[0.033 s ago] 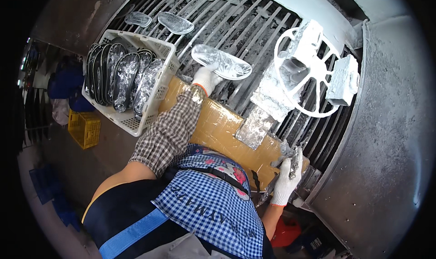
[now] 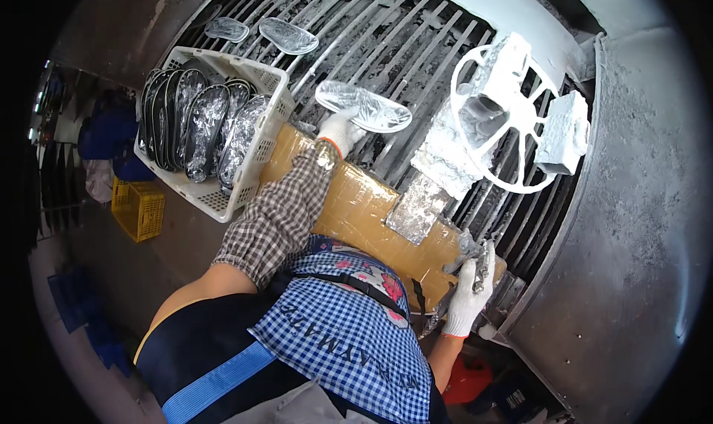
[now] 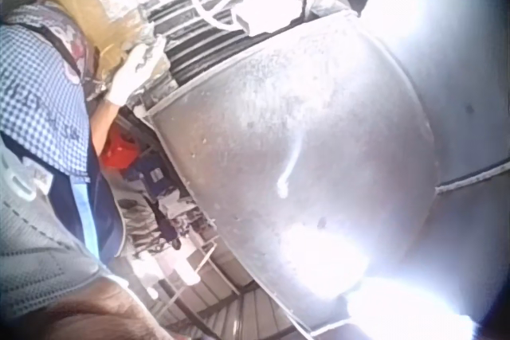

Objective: The person repeatedly picks up small, dark plastic parts from a white basket and sprays them with a white coating using a spray gun. They hold each part with gloved hands, rotate it to ensure coverage, and then place it back into the basket. The process is performed one item at a time in a continuous loop.

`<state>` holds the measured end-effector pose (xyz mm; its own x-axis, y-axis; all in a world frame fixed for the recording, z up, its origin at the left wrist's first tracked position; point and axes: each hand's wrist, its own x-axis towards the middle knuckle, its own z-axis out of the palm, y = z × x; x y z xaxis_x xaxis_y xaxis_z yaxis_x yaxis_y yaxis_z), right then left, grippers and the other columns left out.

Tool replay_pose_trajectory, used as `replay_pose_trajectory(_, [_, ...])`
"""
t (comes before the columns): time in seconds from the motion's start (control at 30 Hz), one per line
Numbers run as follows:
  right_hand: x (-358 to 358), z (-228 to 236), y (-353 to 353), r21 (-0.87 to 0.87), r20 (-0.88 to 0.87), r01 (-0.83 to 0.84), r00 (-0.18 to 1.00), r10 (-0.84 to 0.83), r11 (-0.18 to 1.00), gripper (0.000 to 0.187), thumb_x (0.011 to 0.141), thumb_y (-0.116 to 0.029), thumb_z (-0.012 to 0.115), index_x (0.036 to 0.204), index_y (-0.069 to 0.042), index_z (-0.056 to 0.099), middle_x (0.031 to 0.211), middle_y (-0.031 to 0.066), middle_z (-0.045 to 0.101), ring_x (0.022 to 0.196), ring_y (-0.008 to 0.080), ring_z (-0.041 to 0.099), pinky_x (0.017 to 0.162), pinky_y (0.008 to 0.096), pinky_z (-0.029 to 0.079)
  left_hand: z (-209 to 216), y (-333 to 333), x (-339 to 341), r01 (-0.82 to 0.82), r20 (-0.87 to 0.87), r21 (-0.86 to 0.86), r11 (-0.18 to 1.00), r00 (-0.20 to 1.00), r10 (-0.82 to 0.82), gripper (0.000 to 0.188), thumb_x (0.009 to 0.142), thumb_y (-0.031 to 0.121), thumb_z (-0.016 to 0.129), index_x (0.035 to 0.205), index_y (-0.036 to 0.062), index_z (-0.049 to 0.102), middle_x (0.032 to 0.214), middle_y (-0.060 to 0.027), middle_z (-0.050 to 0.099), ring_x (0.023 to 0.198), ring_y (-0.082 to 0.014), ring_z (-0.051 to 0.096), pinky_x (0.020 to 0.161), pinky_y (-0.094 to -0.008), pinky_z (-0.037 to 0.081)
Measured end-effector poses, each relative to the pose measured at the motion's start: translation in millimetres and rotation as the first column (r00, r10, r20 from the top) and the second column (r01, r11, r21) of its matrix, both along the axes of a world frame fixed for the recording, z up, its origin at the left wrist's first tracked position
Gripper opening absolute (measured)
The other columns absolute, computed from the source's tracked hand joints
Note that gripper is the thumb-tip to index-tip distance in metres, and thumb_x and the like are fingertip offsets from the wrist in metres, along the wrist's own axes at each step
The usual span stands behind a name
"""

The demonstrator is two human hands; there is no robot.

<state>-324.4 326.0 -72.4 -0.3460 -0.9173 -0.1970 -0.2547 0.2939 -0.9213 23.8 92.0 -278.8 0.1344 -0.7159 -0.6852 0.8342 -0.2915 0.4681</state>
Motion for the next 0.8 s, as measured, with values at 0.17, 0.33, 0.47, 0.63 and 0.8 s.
replay_pose_trajectory(0.17, [7.0, 8.5, -4.9, 0.047, 0.075, 0.0, 0.997, -0.003, 0.999, 0.057, 0.11, -0.016, 0.058, 0.162, 0.004, 0.042, 0.132, 0.0104, 0.066, 0.108, 0.0146, 0.064, 0.093, 0.0298, 0.055, -31.6, 13.1, -11.0, -0.038, 0.036, 0.106, 0.994, 0.999, 0.035, 0.027, 0.101, 0.015, 0.071, 0.125, 0.003, 0.069, 0.112, -0.0086, 0.076, 0.1, -0.0246, 0.074, 0.086, -0.0406, 0.058])
replay_pose_trajectory(0.33, [8.1, 6.5, -8.4, 0.038, 0.043, 0.011, 0.999, -0.012, 0.999, 0.057, 0.111, -0.016, 0.058, 0.161, 0.005, 0.042, 0.145, 0.0136, 0.061, 0.117, 0.0175, 0.063, 0.098, 0.032, 0.054, -29.4, -2.2, -1.3, -0.052, 0.035, 0.075, 0.996, 0.998, 0.049, 0.03, 0.101, 0.014, 0.071, 0.128, 0.0016, 0.068, 0.12, -0.0101, 0.074, 0.106, -0.0238, 0.073, 0.09, -0.0399, 0.059])
replay_pose_trajectory(0.47, [9.3, 7.1, -11.4, 0.036, 0.033, 0.005, 0.999, -0.006, 0.999, 0.057, 0.111, -0.016, 0.058, 0.162, 0.005, 0.042, 0.15, 0.0146, 0.058, 0.123, 0.0189, 0.061, 0.103, 0.0333, 0.053, -9.0, -34.4, 2.3, -0.032, 0.104, 0.024, 0.999, 0.994, 0.029, 0.035, 0.105, 0.023, 0.067, 0.135, 0.0056, 0.065, 0.129, -0.0097, 0.073, 0.119, -0.0248, 0.07, 0.101, -0.0426, 0.053])
replay_pose_trajectory(0.63, [11.5, 10.6, -13.9, 0.068, 0.062, -0.019, 0.998, 0.015, 0.998, 0.058, 0.11, -0.016, 0.058, 0.162, 0.005, 0.042, 0.149, 0.0144, 0.059, 0.125, 0.0194, 0.061, 0.105, 0.0333, 0.051, 6.6, -42.6, 0.5, -0.156, 0.31, 0.421, 0.894, 0.951, 0.02, 0.051, 0.095, 0.039, 0.081, 0.129, 0.0039, 0.066, 0.102, -0.0085, 0.068, 0.082, -0.0217, 0.061, 0.077, -0.0415, 0.051])
replay_pose_trajectory(0.8, [11.8, 5.6, -8.8, 0.059, 0.043, -0.017, 0.999, 0.015, 0.998, 0.057, 0.111, -0.017, 0.058, 0.162, 0.004, 0.043, 0.15, 0.0146, 0.06, 0.128, 0.0195, 0.059, 0.109, 0.0334, 0.048, 19.1, 31.2, -27.5, 0.018, 0.431, 0.331, 0.944, 0.886, -0.168, 0.081, 0.094, 0.03, 0.082, 0.155, -0.0065, 0.042, 0.145, -0.0234, 0.062, 0.127, -0.0349, 0.063, 0.108, -0.0489, 0.048])
